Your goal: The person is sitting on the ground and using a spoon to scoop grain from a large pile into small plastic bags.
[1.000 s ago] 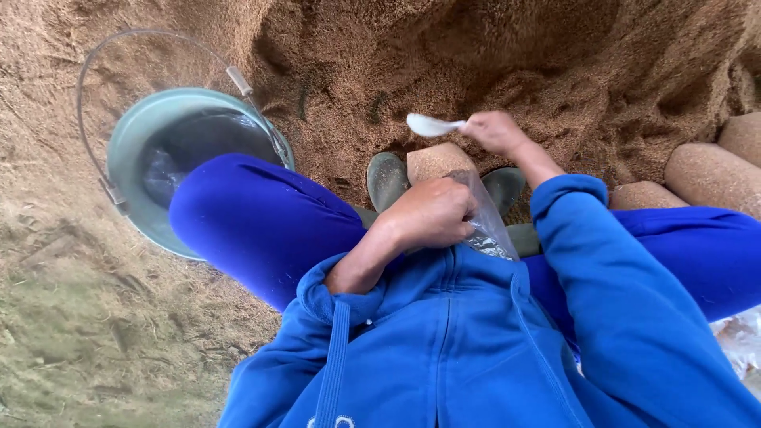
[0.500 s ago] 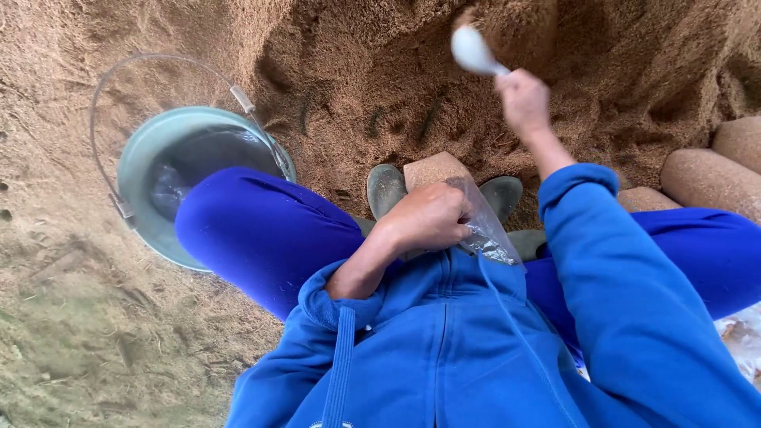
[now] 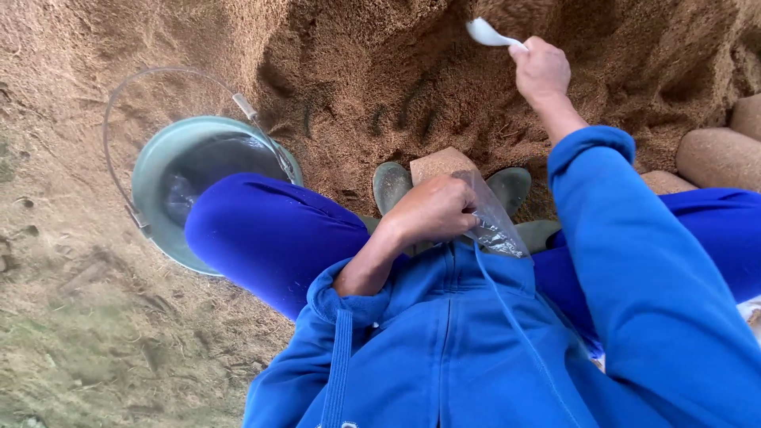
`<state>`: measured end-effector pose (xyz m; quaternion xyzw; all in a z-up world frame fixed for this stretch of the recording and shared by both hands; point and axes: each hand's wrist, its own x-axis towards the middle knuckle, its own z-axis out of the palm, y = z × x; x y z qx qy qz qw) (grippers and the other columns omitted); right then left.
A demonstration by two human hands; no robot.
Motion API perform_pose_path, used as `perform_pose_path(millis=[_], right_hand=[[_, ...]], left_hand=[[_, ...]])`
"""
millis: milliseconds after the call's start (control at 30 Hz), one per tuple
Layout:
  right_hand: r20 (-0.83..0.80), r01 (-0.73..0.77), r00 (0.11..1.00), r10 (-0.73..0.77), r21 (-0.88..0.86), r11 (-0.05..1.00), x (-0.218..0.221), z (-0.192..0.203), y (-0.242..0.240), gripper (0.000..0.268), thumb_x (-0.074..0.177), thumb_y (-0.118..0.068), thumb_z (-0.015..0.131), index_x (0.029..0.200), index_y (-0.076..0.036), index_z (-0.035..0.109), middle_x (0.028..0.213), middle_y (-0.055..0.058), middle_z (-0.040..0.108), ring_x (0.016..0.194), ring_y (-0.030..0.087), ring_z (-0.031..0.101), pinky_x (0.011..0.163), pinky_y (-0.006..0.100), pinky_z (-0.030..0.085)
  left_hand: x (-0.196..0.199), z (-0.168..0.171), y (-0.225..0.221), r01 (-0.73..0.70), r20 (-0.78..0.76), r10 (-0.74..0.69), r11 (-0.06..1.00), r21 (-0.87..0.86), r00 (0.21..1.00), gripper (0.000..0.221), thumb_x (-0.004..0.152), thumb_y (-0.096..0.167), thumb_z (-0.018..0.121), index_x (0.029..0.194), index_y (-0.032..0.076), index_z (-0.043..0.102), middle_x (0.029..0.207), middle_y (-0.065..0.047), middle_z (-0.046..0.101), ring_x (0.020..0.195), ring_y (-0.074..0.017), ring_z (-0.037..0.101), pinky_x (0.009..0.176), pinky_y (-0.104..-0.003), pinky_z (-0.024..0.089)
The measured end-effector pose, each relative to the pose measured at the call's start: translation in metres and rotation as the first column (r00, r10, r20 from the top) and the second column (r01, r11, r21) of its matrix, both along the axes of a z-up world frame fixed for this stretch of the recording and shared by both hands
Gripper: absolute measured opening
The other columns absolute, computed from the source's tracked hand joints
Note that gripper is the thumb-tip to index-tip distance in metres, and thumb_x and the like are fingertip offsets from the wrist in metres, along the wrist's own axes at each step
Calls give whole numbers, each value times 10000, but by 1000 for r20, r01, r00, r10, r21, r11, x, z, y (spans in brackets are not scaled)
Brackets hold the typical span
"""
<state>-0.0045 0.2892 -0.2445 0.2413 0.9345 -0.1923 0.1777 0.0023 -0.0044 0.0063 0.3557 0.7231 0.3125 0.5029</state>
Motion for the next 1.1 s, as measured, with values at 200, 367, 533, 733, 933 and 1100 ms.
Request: perform_pose_path(millis=[200,367,533,733,933,1100], right_hand=[[145,3,987,65,-430,903,63,34,-33,290,1117,-313,524,966,-100,651,840,66,609,669,182,560,571,338,489],[396,53,918,15,-160,986,67,16,0,321,1119,-428,483,1132,-175,680,765,30,575,547,154,442,455,293,361],[74,39,996,-48,125,991,44,46,29,307,1128,-332,540,1074,-101,735,835,138,714,752,354,661,670,485,494],[104,251,964,-245,-54,966,62,47,32,296,1115,-317,515,1119,-96,712,899,118,681,797,314,630,679,483,487],[130,273,957,-260,-89,958,60,61,28,335,1114,-358,505,1118,-100,717,874,93,678,763,280,622,653,460,480],[104,196,976,-192,-31,980,65,54,17,539,1147,-424,366,867,-86,679,783,83,617,690,272,554,633,459,441]], left_hand=[[3,0,-3,-7,-41,13,992,125,999,126,750,123,649,723,53,749,655,-101,708,534,-245,626,550,-382,543],[5,-1,1,-59,-32,61,998,38,998,212,793,108,676,587,58,661,527,-62,617,425,-192,530,437,-343,462],[1,-2,23,-131,-65,134,990,48,989,204,837,144,632,924,52,792,1057,-148,699,861,-290,673,729,-370,587],[-2,-6,18,-312,102,297,929,197,949,168,894,97,658,778,-3,725,913,-125,653,523,-123,528,352,-216,384],[-29,1,16,-483,-118,474,873,-70,873,165,968,136,648,830,61,698,676,-37,637,495,-107,497,388,-253,407],[-16,-25,17,-457,-396,361,871,-180,844,152,931,156,625,928,15,685,789,-149,735,612,-249,702,565,-397,602]])
